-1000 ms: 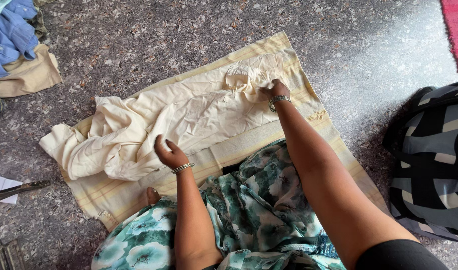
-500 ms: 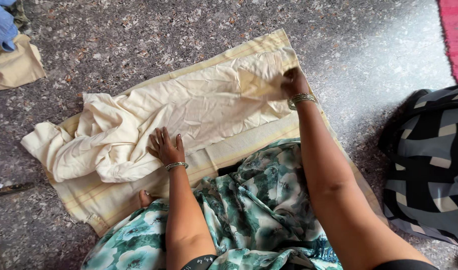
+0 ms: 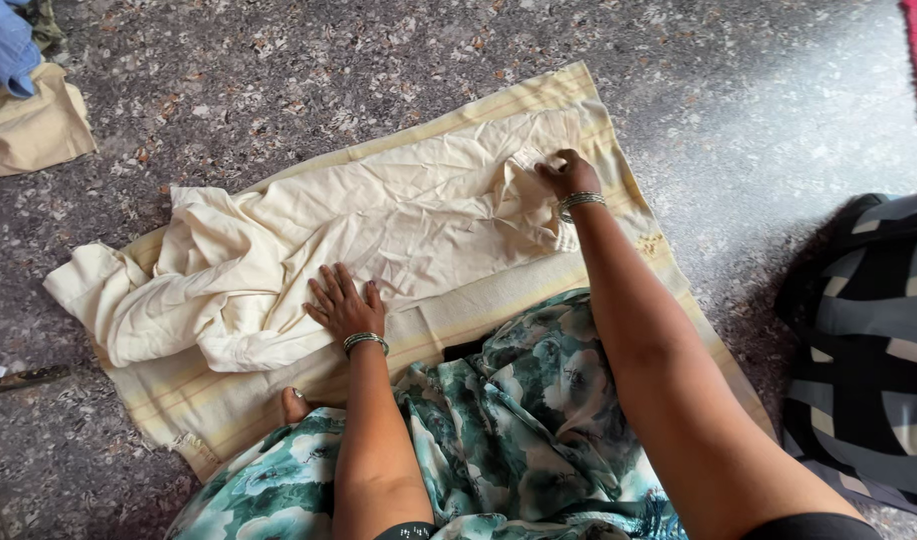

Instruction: The person folds a light-colored shirt on a cloth mat on the floor and then places it into a black and white patterned bag.

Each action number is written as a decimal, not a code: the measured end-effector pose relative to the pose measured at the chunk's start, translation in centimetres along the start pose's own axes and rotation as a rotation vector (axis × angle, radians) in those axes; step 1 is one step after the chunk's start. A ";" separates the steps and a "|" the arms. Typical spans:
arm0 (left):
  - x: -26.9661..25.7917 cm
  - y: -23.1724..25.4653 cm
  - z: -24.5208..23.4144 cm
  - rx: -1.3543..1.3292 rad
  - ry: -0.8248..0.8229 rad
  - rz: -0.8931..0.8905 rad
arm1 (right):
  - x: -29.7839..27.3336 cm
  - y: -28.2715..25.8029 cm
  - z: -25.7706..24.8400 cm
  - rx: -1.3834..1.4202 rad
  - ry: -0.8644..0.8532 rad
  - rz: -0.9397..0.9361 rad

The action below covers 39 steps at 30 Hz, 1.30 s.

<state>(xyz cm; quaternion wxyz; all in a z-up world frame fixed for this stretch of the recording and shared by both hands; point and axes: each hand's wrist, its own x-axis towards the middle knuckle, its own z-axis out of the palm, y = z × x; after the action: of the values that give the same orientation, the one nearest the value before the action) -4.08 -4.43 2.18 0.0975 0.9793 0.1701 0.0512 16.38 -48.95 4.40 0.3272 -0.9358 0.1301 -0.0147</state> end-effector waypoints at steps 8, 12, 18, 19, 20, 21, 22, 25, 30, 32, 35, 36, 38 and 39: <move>0.2 -0.2 0.4 -0.026 0.034 0.010 | 0.7 -1.3 -2.3 0.344 -0.001 0.069; -0.2 -0.2 0.3 -0.065 0.042 0.043 | 1.5 -0.7 -2.0 0.528 0.373 0.058; -0.4 0.0 -0.4 -0.064 0.065 0.059 | 3.1 2.8 0.3 0.194 0.261 0.005; -0.3 0.1 -0.5 -0.065 0.062 0.063 | 3.2 2.9 -0.1 0.245 0.132 0.061; -0.3 0.0 -0.6 -0.068 0.056 0.058 | 3.0 2.7 -0.4 0.296 0.002 0.117; -0.3 0.1 -0.6 -0.076 0.050 0.052 | 2.8 2.4 -1.2 0.292 0.005 0.117; -0.2 0.2 -0.5 -0.080 0.048 0.053 | 2.7 2.2 -2.4 0.280 -0.057 0.253; -0.1 0.2 -0.6 -0.052 0.024 0.040 | 2.2 2.4 -4.0 0.096 -0.204 0.327; 0.1 0.2 -0.8 -0.016 -0.024 0.033 | 3.2 4.2 -2.9 -0.224 -0.338 0.118; 0.0 0.3 -1.0 -0.019 -0.047 0.025 | 3.7 4.0 -2.8 0.096 -0.081 0.256; 0.1 0.4 -1.1 -0.009 -0.062 0.019 | 3.2 3.2 -2.3 -0.074 0.016 0.157; 0.1 0.4 -1.1 0.005 -0.055 0.022 | 2.8 2.9 -2.4 -0.077 0.015 0.156; 0.1 0.4 -1.1 -0.009 -0.057 0.020 | 1.9 1.6 -2.7 0.451 -0.201 0.471; 0.0 0.3 -1.0 -0.022 -0.061 0.020 | 1.9 0.8 -2.9 0.450 -0.201 0.474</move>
<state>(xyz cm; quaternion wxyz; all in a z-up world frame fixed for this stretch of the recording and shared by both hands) -4.12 -4.55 3.25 0.1127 0.9809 0.1568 0.0242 17.67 -51.78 6.08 0.5311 -0.7807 0.3044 0.1257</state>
